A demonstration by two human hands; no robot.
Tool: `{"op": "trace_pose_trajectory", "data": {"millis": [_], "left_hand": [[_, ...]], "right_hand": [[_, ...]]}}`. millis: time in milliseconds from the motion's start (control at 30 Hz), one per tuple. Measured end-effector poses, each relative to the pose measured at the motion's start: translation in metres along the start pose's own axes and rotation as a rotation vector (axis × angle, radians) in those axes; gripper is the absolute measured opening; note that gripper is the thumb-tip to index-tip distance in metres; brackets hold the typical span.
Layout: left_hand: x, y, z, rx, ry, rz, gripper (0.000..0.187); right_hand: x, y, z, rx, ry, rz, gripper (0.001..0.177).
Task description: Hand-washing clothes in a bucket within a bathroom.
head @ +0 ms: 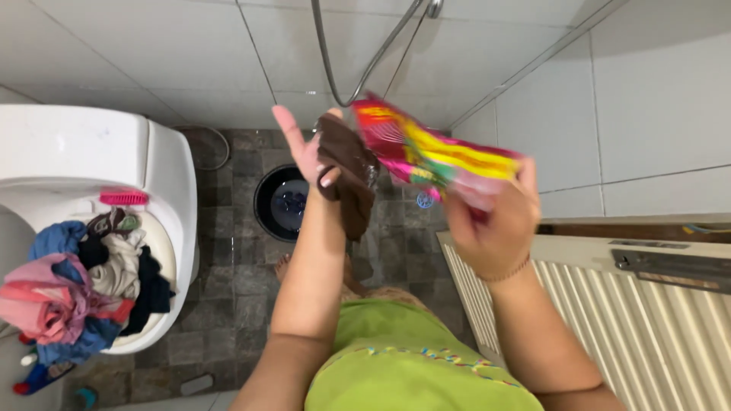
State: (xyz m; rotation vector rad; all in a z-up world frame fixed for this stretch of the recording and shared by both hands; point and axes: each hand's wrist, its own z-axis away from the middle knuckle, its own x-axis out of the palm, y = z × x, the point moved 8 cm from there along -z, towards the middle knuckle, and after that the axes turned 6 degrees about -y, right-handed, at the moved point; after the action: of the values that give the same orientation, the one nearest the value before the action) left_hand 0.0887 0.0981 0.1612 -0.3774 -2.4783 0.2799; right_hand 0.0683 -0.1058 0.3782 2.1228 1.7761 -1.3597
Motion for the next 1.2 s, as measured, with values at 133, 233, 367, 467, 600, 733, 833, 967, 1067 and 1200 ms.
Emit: {"op": "trace_pose_trajectory", "data": {"millis": [133, 233, 367, 467, 600, 733, 833, 967, 1067, 1200], "left_hand": [[-0.024, 0.008, 0.027, -0.021, 0.024, 0.053, 0.121], [-0.023, 0.0, 0.034, -0.044, 0.055, -0.027, 0.122], [-0.028, -0.011, 0.026, -0.077, 0.217, -0.129, 0.121], [-0.031, -0.012, 0.027, -0.034, 0.349, -0.176, 0.117], [-0.043, -0.001, 0.044, -0.056, 0.463, -0.28, 0.106], [-0.04, 0.0, 0.043, -0.025, 0.552, -0.28, 0.103], [-0.022, -0.008, 0.014, 0.007, 0.463, -0.217, 0.103], [0.023, -0.022, -0.039, 0.052, 0.093, -0.171, 0.1], [0.053, -0.023, -0.061, 0.09, -0.084, -0.172, 0.097], [0.058, -0.005, -0.065, 0.246, -0.13, -0.357, 0.081]], "right_hand": [[0.026, 0.009, -0.004, -0.076, -0.386, 0.231, 0.018], [0.009, -0.003, -0.009, -0.128, -0.248, 0.134, 0.028], [0.013, -0.006, -0.017, -0.13, -0.334, 0.217, 0.027], [0.01, -0.015, -0.024, -0.18, -0.316, 0.227, 0.027], [0.013, 0.003, -0.017, -0.163, -0.413, 0.297, 0.028], [-0.009, 0.002, -0.001, -0.098, -0.252, 0.235, 0.024], [-0.03, 0.023, 0.014, 0.104, 0.139, -0.009, 0.018], [0.005, 0.024, 0.036, -0.034, -0.1, 0.177, 0.018], [-0.002, 0.033, 0.049, 0.033, 0.036, 0.003, 0.017], [0.012, 0.029, 0.038, 0.05, -0.172, 0.081, 0.019]]}}
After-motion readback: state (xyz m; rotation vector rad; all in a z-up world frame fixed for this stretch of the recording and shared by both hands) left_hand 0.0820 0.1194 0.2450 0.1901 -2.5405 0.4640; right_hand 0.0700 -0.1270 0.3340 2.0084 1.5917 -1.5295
